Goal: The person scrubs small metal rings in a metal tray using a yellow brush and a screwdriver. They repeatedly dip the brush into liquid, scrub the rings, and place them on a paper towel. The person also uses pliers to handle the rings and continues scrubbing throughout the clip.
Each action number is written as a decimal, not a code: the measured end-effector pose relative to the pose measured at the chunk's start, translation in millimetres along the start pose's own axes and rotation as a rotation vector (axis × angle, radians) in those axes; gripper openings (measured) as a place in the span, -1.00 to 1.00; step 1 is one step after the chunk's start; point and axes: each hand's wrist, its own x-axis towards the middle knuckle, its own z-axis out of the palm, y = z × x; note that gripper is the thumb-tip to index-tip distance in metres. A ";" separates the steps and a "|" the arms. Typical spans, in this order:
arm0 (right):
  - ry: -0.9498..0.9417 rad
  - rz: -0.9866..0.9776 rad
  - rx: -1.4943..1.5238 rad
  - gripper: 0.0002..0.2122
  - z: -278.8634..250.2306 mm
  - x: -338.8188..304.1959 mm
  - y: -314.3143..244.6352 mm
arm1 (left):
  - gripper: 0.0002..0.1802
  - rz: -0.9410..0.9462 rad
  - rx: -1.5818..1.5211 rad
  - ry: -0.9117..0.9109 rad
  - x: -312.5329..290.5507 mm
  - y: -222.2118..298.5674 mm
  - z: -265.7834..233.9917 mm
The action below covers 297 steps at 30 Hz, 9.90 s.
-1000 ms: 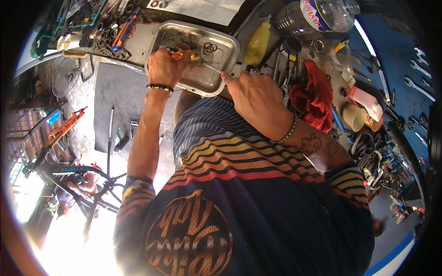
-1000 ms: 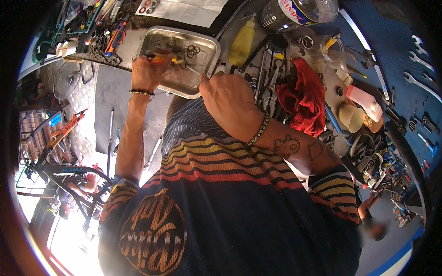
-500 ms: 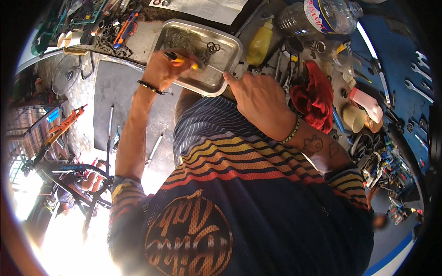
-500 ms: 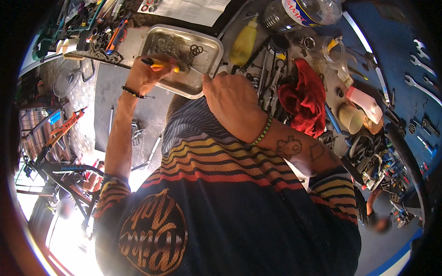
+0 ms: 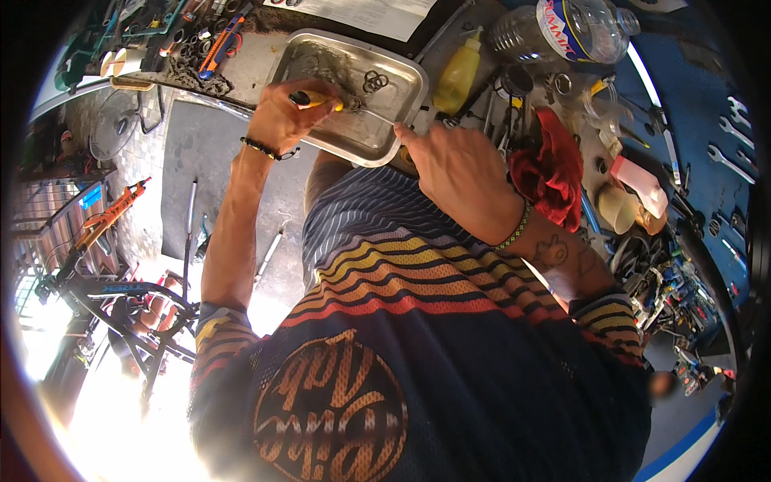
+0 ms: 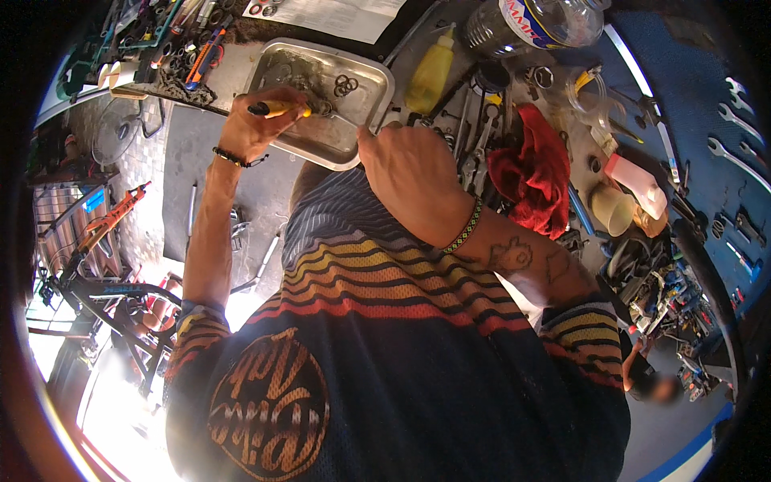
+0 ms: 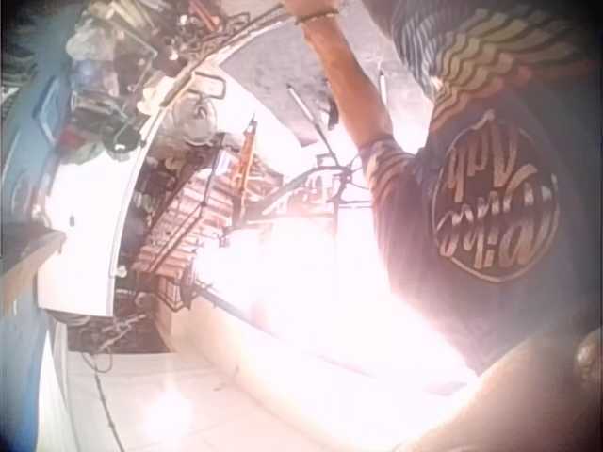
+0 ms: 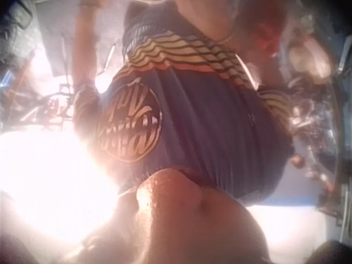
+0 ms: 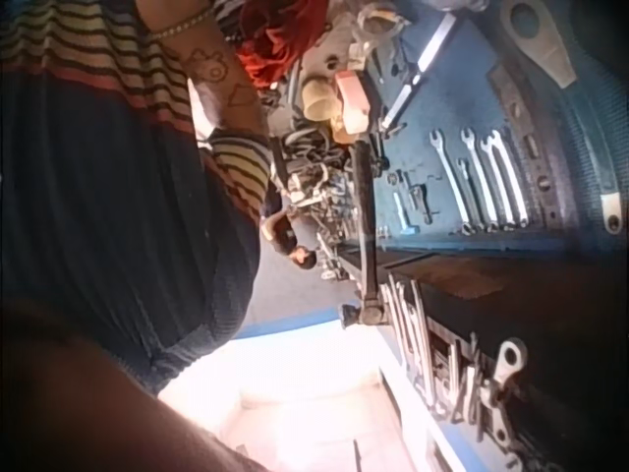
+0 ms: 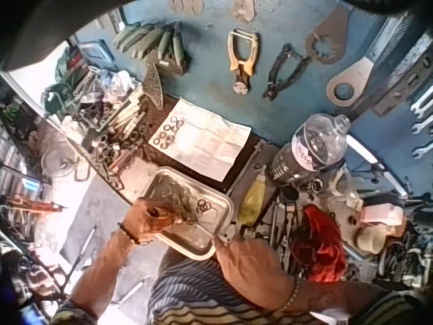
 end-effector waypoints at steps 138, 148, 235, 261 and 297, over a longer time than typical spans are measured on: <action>-0.101 0.087 0.195 -0.45 13.5 23.2 3.8 | -0.73 -0.007 -0.033 0.219 1.9 -24.3 -10.4; -0.053 0.061 0.116 -0.57 8.5 11.2 5.6 | -0.74 -0.003 0.105 0.111 8.9 -3.1 5.7; -0.059 0.025 0.200 -0.47 12.2 6.5 10.9 | -0.77 0.183 -0.067 0.069 -1.2 -11.7 18.6; -0.029 0.007 0.203 -0.44 16.9 5.8 14.9 | -0.74 0.159 0.112 0.184 -8.2 -11.1 21.3; -0.093 -0.006 0.165 -0.59 11.4 5.2 13.1 | -0.71 0.099 0.131 0.175 -1.4 -10.6 15.1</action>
